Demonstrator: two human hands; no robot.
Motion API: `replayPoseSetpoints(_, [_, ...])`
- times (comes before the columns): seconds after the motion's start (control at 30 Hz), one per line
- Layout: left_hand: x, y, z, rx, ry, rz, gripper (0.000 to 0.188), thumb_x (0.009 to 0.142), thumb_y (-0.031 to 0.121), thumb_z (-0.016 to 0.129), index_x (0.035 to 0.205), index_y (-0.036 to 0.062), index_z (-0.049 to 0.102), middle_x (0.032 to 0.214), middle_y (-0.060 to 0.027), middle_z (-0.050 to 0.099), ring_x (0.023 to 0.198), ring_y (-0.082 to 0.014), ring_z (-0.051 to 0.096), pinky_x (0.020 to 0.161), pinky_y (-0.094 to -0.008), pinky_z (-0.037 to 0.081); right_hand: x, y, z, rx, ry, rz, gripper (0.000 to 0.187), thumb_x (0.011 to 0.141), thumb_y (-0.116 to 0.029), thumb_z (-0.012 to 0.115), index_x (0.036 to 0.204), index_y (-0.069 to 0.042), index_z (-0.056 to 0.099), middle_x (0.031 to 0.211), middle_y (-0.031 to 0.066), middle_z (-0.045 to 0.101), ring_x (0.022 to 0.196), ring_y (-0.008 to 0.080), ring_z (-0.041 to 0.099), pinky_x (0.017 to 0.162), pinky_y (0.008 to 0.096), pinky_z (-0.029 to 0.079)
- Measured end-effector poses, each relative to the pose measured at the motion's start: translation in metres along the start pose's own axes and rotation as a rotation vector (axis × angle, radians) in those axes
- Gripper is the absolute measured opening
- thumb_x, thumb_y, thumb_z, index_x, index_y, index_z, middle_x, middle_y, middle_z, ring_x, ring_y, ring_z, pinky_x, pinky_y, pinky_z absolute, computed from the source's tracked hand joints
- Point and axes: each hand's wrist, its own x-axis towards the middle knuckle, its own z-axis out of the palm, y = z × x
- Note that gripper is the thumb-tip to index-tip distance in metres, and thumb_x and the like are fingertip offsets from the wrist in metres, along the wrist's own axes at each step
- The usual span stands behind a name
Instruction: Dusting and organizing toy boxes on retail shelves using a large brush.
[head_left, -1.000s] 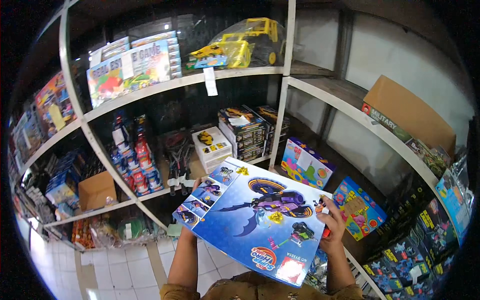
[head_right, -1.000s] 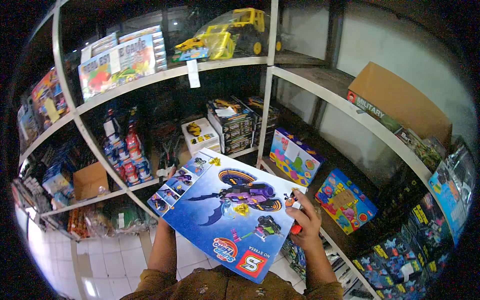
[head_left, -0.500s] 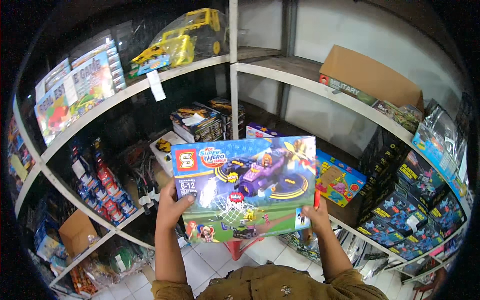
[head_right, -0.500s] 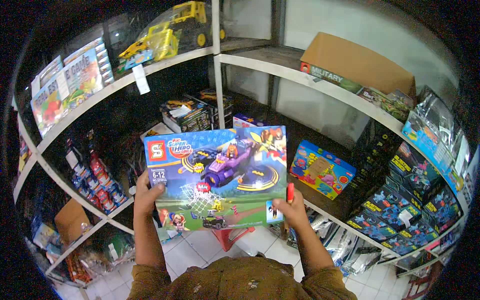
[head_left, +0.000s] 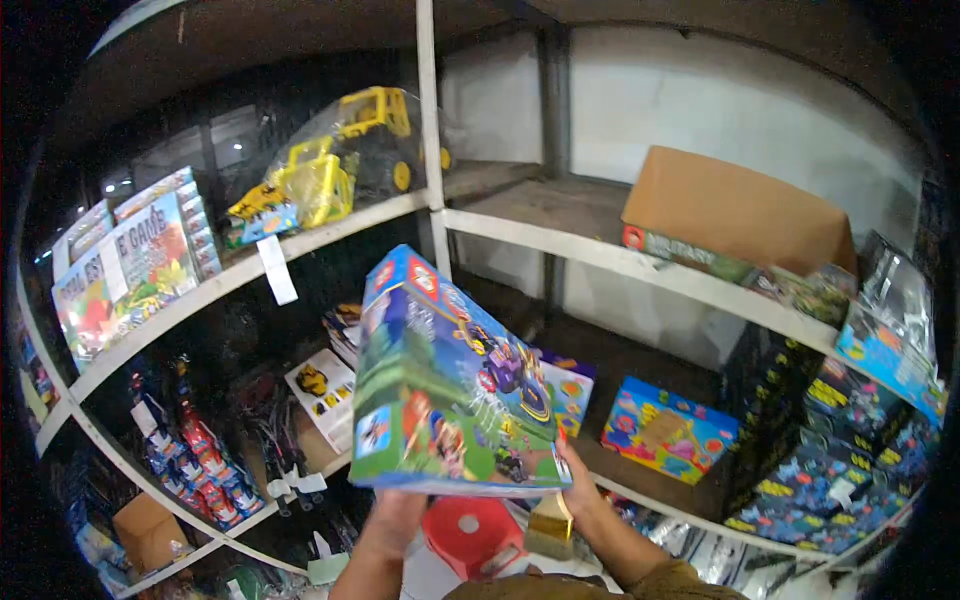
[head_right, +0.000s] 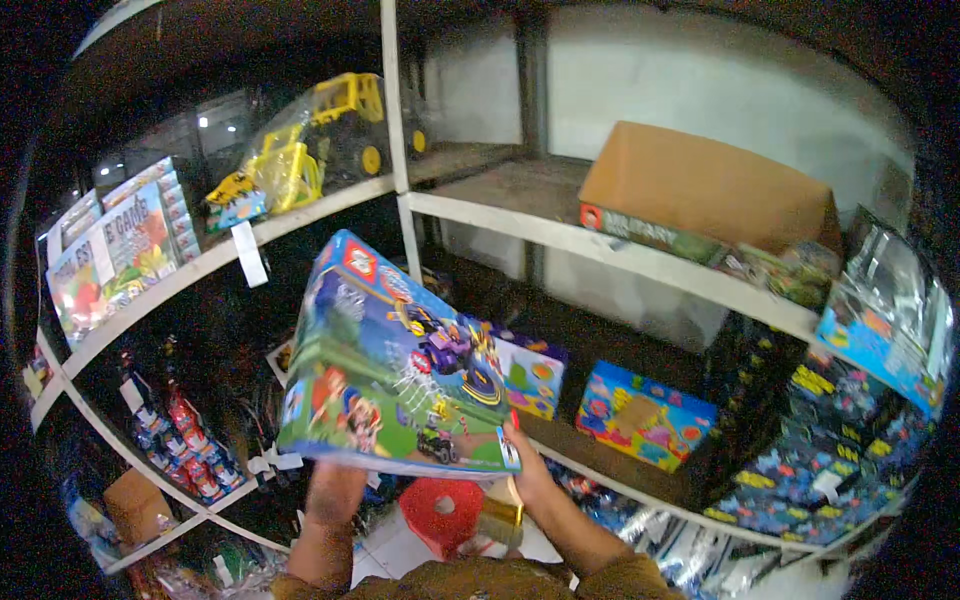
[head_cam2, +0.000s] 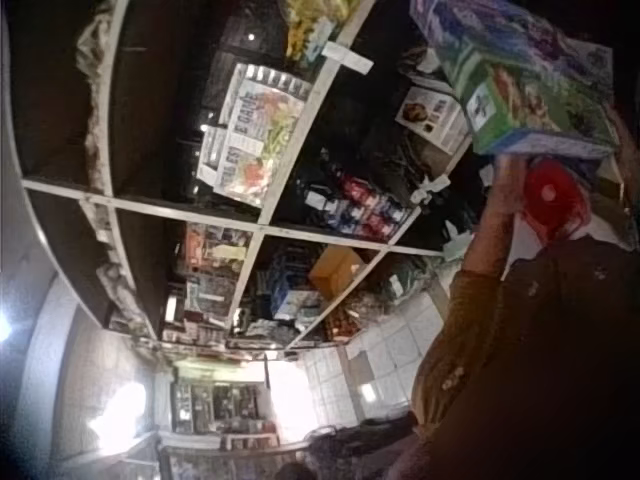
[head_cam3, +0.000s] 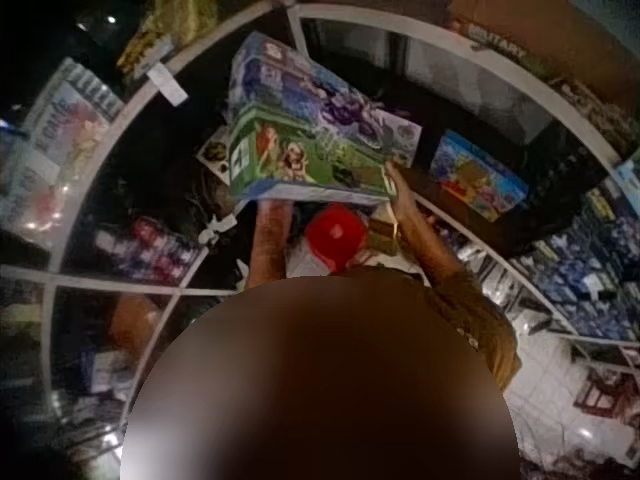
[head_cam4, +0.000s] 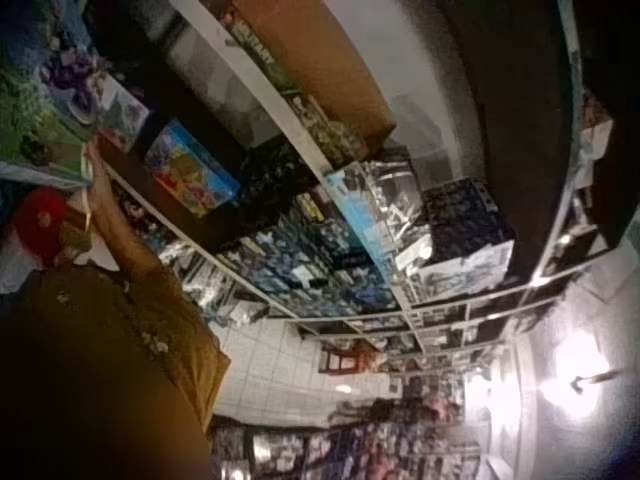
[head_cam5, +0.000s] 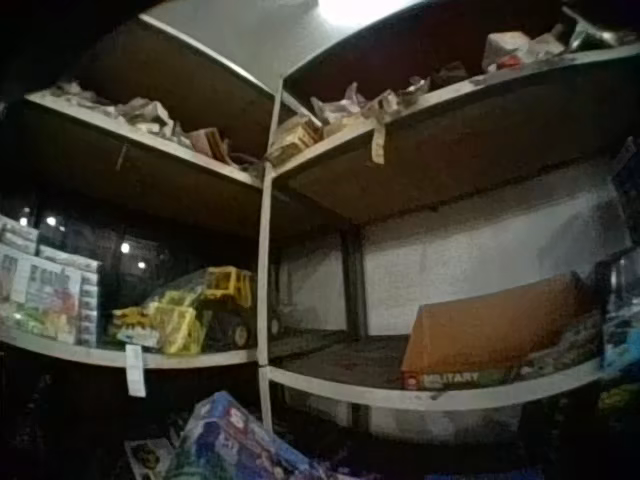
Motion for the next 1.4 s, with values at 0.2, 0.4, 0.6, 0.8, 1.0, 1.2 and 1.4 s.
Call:
replayPoseSetpoints(0.2, [0.054, -0.028, 0.027, 0.414, -0.137, 0.163, 0.054, 0.074, 0.013, 0.070, 0.121, -0.0013, 0.047, 0.121, -0.0130, 0.051, 0.111, -0.0246, 0.049, 0.099, -0.0387, 0.033, 0.045, -0.020, 0.031, 0.105, -0.108, 0.184, 0.053, 0.089, -0.043, 0.055, 0.125, -0.006, 0.049, 0.116, 0.0119, 0.059, 0.101, 0.0229, 0.059, 0.089, 0.0386, 0.047])
replayPoseSetpoints(0.4, [0.100, -0.064, 0.042, 0.619, -0.136, 0.441, 0.041, 0.074, 0.016, 0.068, 0.109, -0.0018, 0.057, 0.111, -0.0167, 0.056, 0.106, -0.0292, 0.052, 0.096, -0.0417, 0.033, 0.082, -0.041, 0.041, -0.069, -0.166, 0.062, 0.055, 0.091, -0.048, 0.047, 0.127, -0.007, 0.047, 0.114, 0.0120, 0.060, 0.097, 0.0204, 0.061, 0.084, 0.0356, 0.049])
replayPoseSetpoints(0.6, [0.131, -0.090, 0.047, 0.626, -0.037, 0.652, 0.054, 0.073, 0.020, 0.069, 0.119, -0.0022, 0.049, 0.118, -0.0192, 0.049, 0.113, -0.0335, 0.045, 0.100, -0.0439, 0.027, 0.109, -0.044, 0.029, -0.064, -0.157, 0.104, 0.051, 0.093, -0.047, 0.046, 0.124, -0.007, 0.049, 0.109, 0.0105, 0.062, 0.089, 0.0174, 0.063, 0.074, 0.0309, 0.053])
replayPoseSetpoints(0.8, [0.139, -0.084, 0.014, 0.420, -0.063, 0.562, 0.081, 0.073, 0.015, 0.068, 0.135, -0.0015, 0.018, 0.116, -0.0139, 0.043, 0.108, -0.0226, 0.043, 0.096, -0.0361, 0.033, 0.115, -0.049, 0.034, 0.024, -0.089, 0.019, 0.042, 0.090, -0.040, 0.054, 0.115, -0.006, 0.055, 0.104, 0.0093, 0.064, 0.086, 0.0175, 0.064, 0.069, 0.0305, 0.054])
replayPoseSetpoints(1.0, [0.168, -0.074, -0.047, -0.120, 0.166, 0.448, 0.045, 0.096, 0.034, 0.041, 0.127, 0.0029, 0.038, 0.125, -0.0086, 0.047, 0.112, -0.0212, 0.049, 0.096, -0.0401, 0.040, 0.098, -0.053, 0.063, -0.142, 0.064, -0.122, 0.038, 0.088, -0.028, 0.061, 0.114, -0.001, 0.055, 0.104, 0.0079, 0.063, 0.091, 0.0166, 0.062, 0.083, 0.0348, 0.049])
replayPoseSetpoints(1.2, [0.191, -0.061, -0.098, -0.449, 0.056, 0.348, 0.057, 0.090, 0.042, 0.051, 0.132, 0.0061, 0.037, 0.125, -0.0088, 0.049, 0.114, -0.0239, 0.048, 0.099, -0.0406, 0.038, 0.092, -0.036, 0.078, -0.302, 0.108, -0.418, 0.054, 0.080, -0.025, 0.065, 0.124, -0.002, 0.044, 0.108, 0.0073, 0.057, 0.095, 0.0167, 0.056, 0.082, 0.0341, 0.048])
replayPoseSetpoints(1.4, [0.200, -0.037, -0.123, -0.327, -0.045, 0.417, 0.061, 0.086, 0.046, 0.056, 0.131, 0.0067, 0.040, 0.124, -0.0091, 0.051, 0.113, -0.0255, 0.051, 0.096, -0.0433, 0.041, 0.075, -0.031, 0.105, -0.396, 0.234, -0.593, 0.040, 0.081, -0.018, 0.066, 0.113, 0.001, 0.050, 0.095, 0.0038, 0.060, 0.086, 0.0112, 0.057, 0.077, 0.0282, 0.047])
